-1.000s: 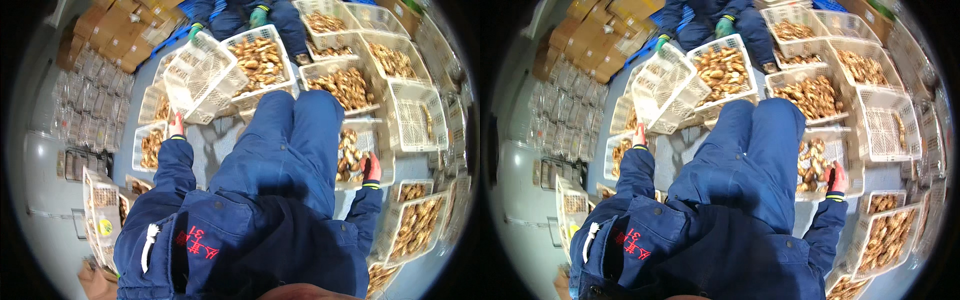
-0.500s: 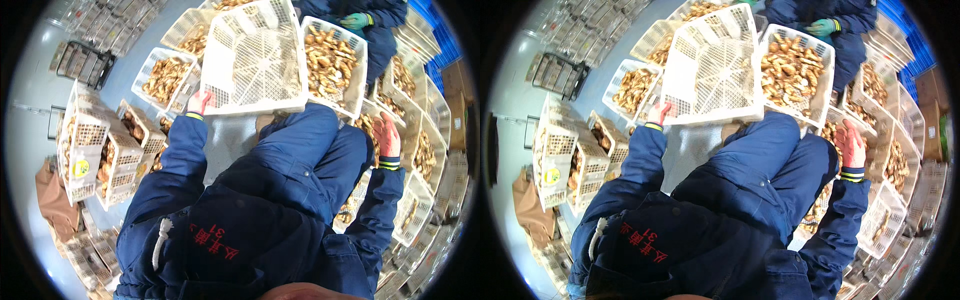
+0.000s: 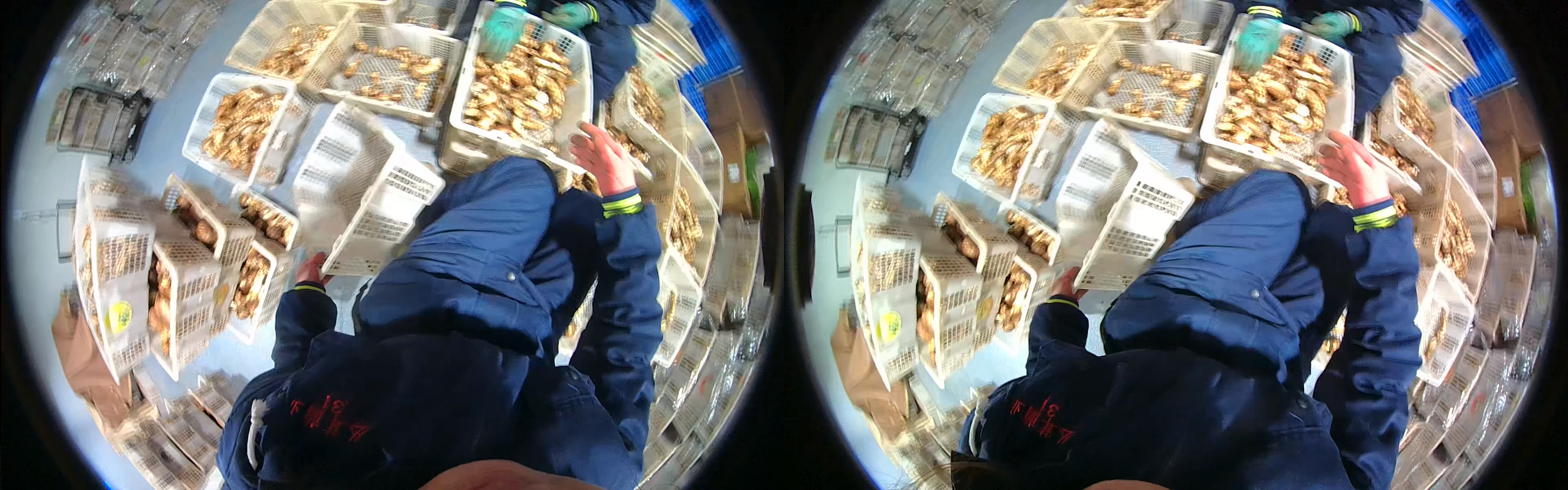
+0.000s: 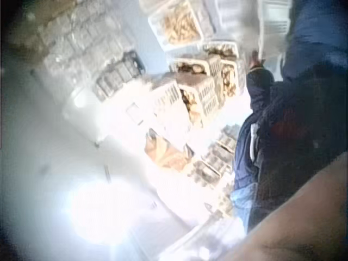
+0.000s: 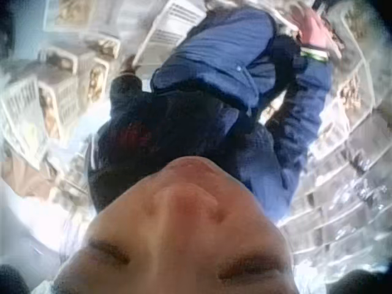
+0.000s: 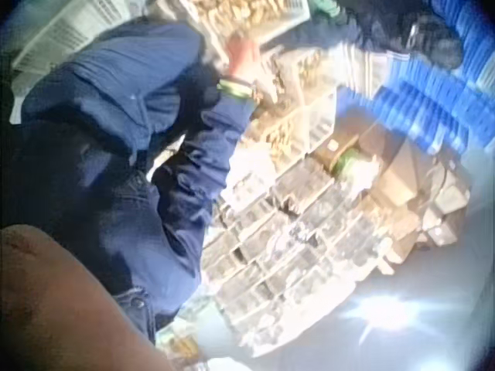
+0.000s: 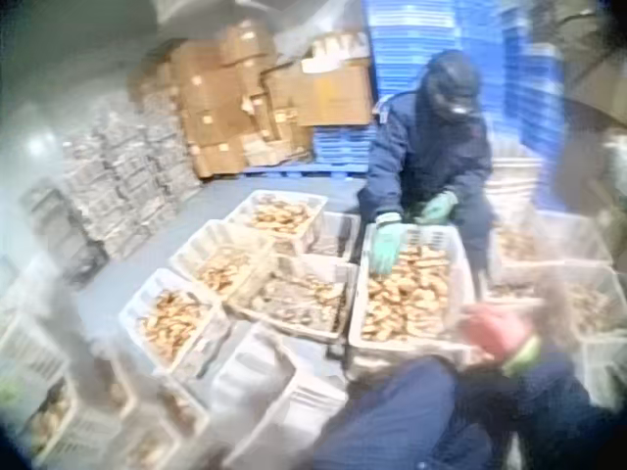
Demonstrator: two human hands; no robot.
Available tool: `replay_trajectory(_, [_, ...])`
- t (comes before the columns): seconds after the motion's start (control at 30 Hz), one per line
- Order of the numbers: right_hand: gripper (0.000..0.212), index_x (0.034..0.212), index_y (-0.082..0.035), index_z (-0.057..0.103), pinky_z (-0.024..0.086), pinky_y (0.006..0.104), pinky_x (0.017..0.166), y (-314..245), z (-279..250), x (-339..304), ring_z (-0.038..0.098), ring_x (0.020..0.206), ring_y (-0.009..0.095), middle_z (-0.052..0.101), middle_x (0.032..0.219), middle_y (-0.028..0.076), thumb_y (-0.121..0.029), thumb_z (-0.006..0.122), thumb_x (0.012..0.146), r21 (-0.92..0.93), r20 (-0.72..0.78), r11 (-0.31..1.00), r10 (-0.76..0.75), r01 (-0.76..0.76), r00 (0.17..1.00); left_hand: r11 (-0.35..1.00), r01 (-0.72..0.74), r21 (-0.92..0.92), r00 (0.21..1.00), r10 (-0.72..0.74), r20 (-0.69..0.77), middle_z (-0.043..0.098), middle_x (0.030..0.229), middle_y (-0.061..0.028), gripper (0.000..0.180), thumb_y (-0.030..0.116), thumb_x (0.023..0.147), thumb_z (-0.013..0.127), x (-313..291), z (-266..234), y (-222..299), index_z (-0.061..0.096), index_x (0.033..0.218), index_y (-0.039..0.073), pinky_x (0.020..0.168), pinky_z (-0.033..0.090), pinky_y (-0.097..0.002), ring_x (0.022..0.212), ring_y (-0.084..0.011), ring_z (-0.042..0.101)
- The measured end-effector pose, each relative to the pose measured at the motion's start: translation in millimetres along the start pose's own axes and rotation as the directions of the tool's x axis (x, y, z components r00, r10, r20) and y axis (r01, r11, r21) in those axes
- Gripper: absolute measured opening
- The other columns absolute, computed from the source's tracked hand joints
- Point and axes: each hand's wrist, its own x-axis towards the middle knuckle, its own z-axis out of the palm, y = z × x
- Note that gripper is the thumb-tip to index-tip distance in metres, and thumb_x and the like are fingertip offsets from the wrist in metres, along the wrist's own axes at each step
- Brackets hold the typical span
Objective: The person trims and sorts mushrooms by hand, removing dirt from the stems and placing them into white plastic crates.
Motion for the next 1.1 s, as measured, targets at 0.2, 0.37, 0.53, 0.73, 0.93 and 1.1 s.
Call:
replay_trajectory(0.2, [0.046,0.120,-0.007,0.047,0.045,0.0330,0.081,9.4,-40.1,-19.6,0.056,0.094,0.022,0.057,0.107,0.012,-0.039,0.047,0.087,-0.024,-0.166,0.998,0.053,-0.058,0.985,0.717,-0.525,0.459,0.756,0.641,-0.138,0.063,0.080,-0.0125,0.016,0.014,0.079,0.053,193.8,-6.8,-64.9,0.056,0.089,0.002,0.070,0.047,-0.0416,0.076,-0.0231,0.060])
replay_trajectory(0.37, [0.042,0.115,-0.009,0.051,0.048,0.0298,0.073,27.6,-65.3,4.3,0.059,0.085,0.019,0.060,0.097,0.006,-0.036,0.056,0.083,0.014,-0.292,0.987,0.158,-0.161,0.943,0.989,-0.115,0.093,0.972,0.093,0.215,0.058,0.103,-0.0098,0.030,0.028,0.082,0.050,266.8,30.1,-56.0,0.050,0.101,0.005,0.088,0.036,-0.0492,0.101,-0.0268,0.051])
replay_trajectory(0.53, [0.036,0.117,-0.010,0.049,0.048,0.0316,0.070,69.4,-82.2,75.3,0.060,0.086,0.020,0.060,0.096,0.007,-0.024,0.054,0.084,0.075,-0.183,0.956,0.292,-0.283,0.939,0.969,-0.066,0.237,0.994,0.044,0.097,0.056,0.096,-0.0060,0.030,0.028,0.079,0.055,215.9,89.5,-39.2,0.049,0.103,0.011,0.075,0.043,-0.0413,0.087,-0.0244,0.054])
replay_trajectory(0.73, [0.067,0.119,-0.003,0.048,0.045,0.0266,0.064,151.1,-18.8,227.1,0.056,0.074,0.016,0.060,0.090,0.010,-0.044,0.065,0.070,-0.678,-0.065,0.694,0.271,-0.242,0.960,0.944,-0.240,0.228,0.958,0.193,0.212,0.056,0.099,-0.0064,0.035,0.026,0.082,0.056,71.1,164.5,46.2,0.050,0.109,0.006,0.067,0.048,-0.0308,0.084,-0.0179,0.057])
replay_trajectory(0.93, [0.078,0.119,0.000,0.047,0.040,0.0342,0.088,172.4,28.6,259.0,0.052,0.103,0.030,0.055,0.109,0.021,-0.052,0.063,0.063,-0.941,-0.084,0.285,0.321,-0.181,0.943,0.884,-0.407,0.231,0.895,0.335,0.294,0.057,0.102,-0.0087,0.030,0.021,0.086,0.053,17.5,238.0,96.9,0.051,0.109,0.002,0.074,0.046,-0.0275,0.088,-0.0162,0.056])
replay_trajectory(1.1, [0.063,0.122,0.003,0.043,0.046,0.0263,0.073,159.7,-25.5,241.2,0.056,0.090,0.016,0.059,0.099,0.008,-0.020,0.071,0.071,-0.433,0.012,0.870,0.268,-0.237,0.963,0.834,-0.533,0.143,0.758,0.396,0.518,0.058,0.098,-0.0079,0.023,0.011,0.085,0.051,-14.3,349.3,126.1,0.054,0.105,0.000,0.075,0.045,-0.0255,0.089,-0.0151,0.056])
